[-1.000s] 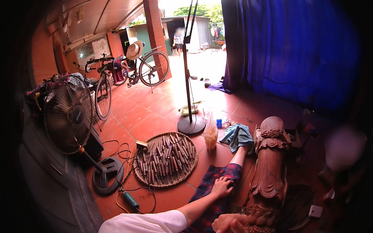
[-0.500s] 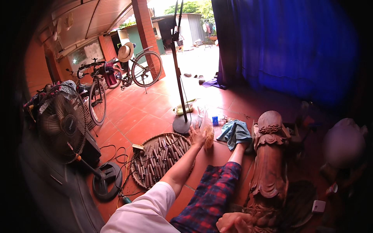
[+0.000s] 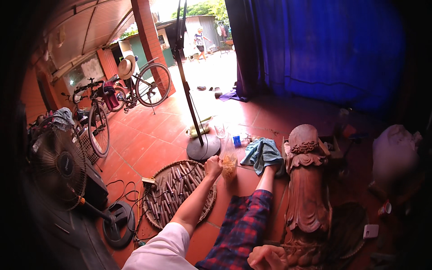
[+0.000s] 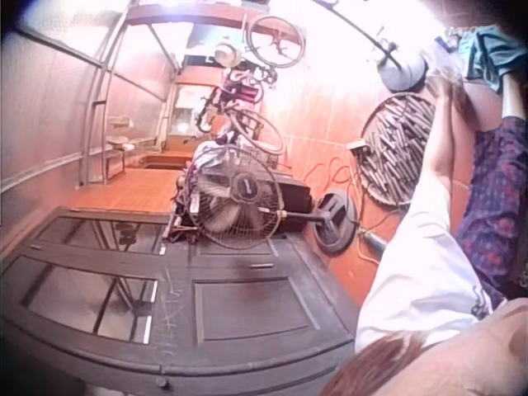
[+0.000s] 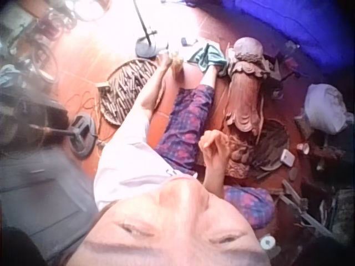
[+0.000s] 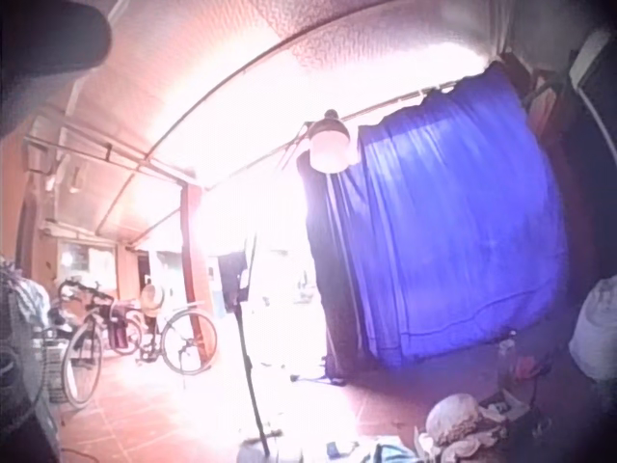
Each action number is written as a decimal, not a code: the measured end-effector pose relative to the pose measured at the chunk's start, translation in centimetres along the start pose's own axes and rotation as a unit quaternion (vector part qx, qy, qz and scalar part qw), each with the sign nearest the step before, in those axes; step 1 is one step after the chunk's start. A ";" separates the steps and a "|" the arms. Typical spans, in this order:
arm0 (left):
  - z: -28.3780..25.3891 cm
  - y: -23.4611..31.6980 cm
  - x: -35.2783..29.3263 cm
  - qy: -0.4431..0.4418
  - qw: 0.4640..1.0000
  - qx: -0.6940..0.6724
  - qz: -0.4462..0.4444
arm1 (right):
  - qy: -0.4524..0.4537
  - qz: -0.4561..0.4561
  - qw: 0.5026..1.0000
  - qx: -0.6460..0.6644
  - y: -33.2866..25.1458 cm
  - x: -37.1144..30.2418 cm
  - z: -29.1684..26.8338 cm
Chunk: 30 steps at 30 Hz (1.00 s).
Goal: The person sits on the floor and carves a large wooden sculpture using a chisel and mallet. They occasionally pause to inspect the work or handle a snack packet before resuming the carving process.
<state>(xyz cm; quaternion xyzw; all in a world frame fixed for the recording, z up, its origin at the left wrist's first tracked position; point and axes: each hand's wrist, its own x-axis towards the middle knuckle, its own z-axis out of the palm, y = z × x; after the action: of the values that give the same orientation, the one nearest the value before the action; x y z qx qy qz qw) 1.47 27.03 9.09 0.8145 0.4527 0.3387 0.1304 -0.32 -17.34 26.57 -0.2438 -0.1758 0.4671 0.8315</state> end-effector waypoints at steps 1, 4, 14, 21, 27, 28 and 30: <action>-1.6 0.4 -1.2 -0.006 0.999 -0.009 0.030 | 0.004 0.005 1.000 0.000 0.0 0.0 0.0; -6.5 0.7 -6.0 -0.039 0.998 -0.033 0.046 | -0.009 0.026 0.999 0.016 0.7 0.2 -0.2; -20.8 2.5 -23.1 -0.337 0.932 -0.123 0.057 | 0.030 0.133 0.977 -0.166 8.3 3.8 -4.9; -15.8 -0.4 -26.6 -0.338 0.855 -0.375 -0.117 | 0.028 0.095 0.879 -0.467 15.0 4.6 -8.8; -15.8 2.3 -26.5 -0.303 0.765 -0.526 -0.216 | 0.035 0.099 0.862 -0.496 16.1 4.3 -9.4; -15.9 1.8 -26.6 -0.309 0.748 -0.542 -0.227 | 0.042 0.092 0.866 -0.491 16.1 4.2 -9.0; -15.8 1.2 -27.3 -0.300 0.745 -0.552 -0.224 | 0.063 0.063 0.877 -0.473 16.1 4.3 -8.1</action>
<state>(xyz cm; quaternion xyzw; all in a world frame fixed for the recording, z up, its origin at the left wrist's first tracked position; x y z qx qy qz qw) -18.18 2.33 9.53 0.5350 0.2931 0.2290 0.7585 -5.07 -8.38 11.06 -0.6474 -0.3073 0.3632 0.5954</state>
